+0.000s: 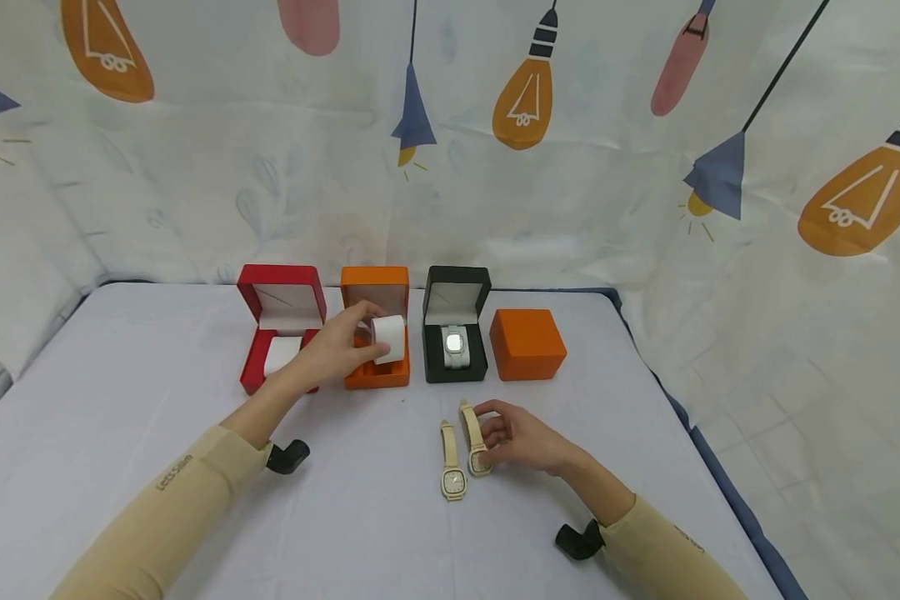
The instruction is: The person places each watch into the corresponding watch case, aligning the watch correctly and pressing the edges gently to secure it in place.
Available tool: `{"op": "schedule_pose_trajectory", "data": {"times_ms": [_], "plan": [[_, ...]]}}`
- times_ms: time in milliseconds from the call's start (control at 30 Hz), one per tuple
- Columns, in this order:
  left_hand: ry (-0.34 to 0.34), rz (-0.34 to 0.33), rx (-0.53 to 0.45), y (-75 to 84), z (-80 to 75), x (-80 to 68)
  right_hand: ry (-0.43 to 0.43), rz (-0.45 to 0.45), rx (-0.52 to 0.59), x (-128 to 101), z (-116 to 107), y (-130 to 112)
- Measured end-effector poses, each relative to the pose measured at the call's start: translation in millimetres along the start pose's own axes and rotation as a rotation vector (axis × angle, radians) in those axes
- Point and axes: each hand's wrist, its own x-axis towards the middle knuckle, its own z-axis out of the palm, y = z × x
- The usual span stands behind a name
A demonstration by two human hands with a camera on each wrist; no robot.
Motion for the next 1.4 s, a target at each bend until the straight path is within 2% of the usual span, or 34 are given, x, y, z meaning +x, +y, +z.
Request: {"op": "schedule_pose_trajectory", "data": {"times_ms": [200, 400, 967, 1400], "plan": [[0.012, -0.008, -0.016, -0.2, 1.7, -1.9, 0.071, -0.012, 0.014, 2, -2, 0], [0.007, -0.048, -0.043, -0.6, 3.6, -4.3, 0.122, -0.045, 0.032, 3, -3, -2], [-0.002, -0.141, -0.258, -1.1, 11.6, -9.5, 0.205, -0.106, 0.055, 7, -5, -10], [-0.01, -0.103, -0.248, -4.6, 21.9, -17.6, 0.228, -0.126, 0.086, 14, -5, -17]]}}
